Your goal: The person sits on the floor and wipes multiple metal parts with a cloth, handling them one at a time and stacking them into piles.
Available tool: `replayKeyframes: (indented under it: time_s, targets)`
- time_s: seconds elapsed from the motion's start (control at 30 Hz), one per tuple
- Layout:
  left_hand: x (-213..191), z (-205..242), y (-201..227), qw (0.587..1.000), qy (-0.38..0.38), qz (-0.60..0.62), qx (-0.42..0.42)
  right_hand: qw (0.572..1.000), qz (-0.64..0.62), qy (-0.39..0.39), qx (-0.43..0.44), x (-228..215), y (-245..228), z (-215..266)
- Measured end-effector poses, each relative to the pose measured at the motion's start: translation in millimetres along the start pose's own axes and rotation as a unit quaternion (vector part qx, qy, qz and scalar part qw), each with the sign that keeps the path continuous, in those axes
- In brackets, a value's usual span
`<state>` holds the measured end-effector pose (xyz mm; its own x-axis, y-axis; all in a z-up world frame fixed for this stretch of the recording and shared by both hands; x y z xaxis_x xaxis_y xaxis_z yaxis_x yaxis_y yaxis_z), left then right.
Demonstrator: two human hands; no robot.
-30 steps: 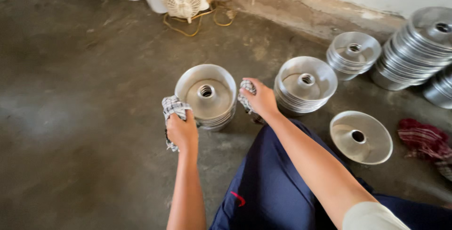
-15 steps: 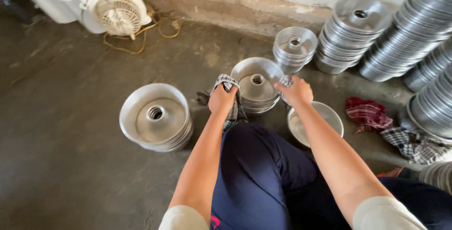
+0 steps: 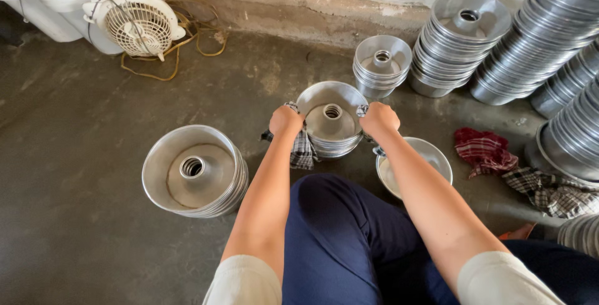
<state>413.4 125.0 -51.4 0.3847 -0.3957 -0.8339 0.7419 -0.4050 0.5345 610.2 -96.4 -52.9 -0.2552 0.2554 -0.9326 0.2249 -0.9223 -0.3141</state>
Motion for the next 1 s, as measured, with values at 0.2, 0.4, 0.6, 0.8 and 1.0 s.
replayKeyframes:
  time_s: [0.2,0.4,0.6,0.8,1.0]
  targets:
    - [-0.2,5.9,1.4,1.0,0.01,-0.004,0.014,0.997,-0.025,0.076,-0.002,-15.5,3.3,-2.9]
    - [-11.0,14.3,8.0,0.998,0.04,0.002,0.057,0.999,-0.026,-0.027,-0.033,-10.7,8.0,-19.0]
    - [-25.9,26.1,0.9,0.934,0.102,0.316,0.131,0.917,-0.381,-0.091,-0.074,-47.6,22.2,0.7]
    - [25.9,53.8,39.8,0.745,-0.141,0.635,0.147,0.778,-0.593,-0.182,-0.103,-97.8,55.7,56.3]
    - [30.0,109.7,107.3,0.795,-0.116,0.484,0.348,0.912,-0.4,0.007,-0.087,-147.5,115.5,90.0]
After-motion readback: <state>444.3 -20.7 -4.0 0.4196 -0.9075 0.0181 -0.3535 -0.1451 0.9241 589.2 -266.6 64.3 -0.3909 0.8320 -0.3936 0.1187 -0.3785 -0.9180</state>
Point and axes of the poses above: each hand's wrist, its own z-axis away from the middle knuckle, its own x-axis out of the palm, y = z × x, the point moved 7 cm from there along -z, towards the middle knuckle, and after that the axes turned 9 degrees about x, right-handed, at the moved point
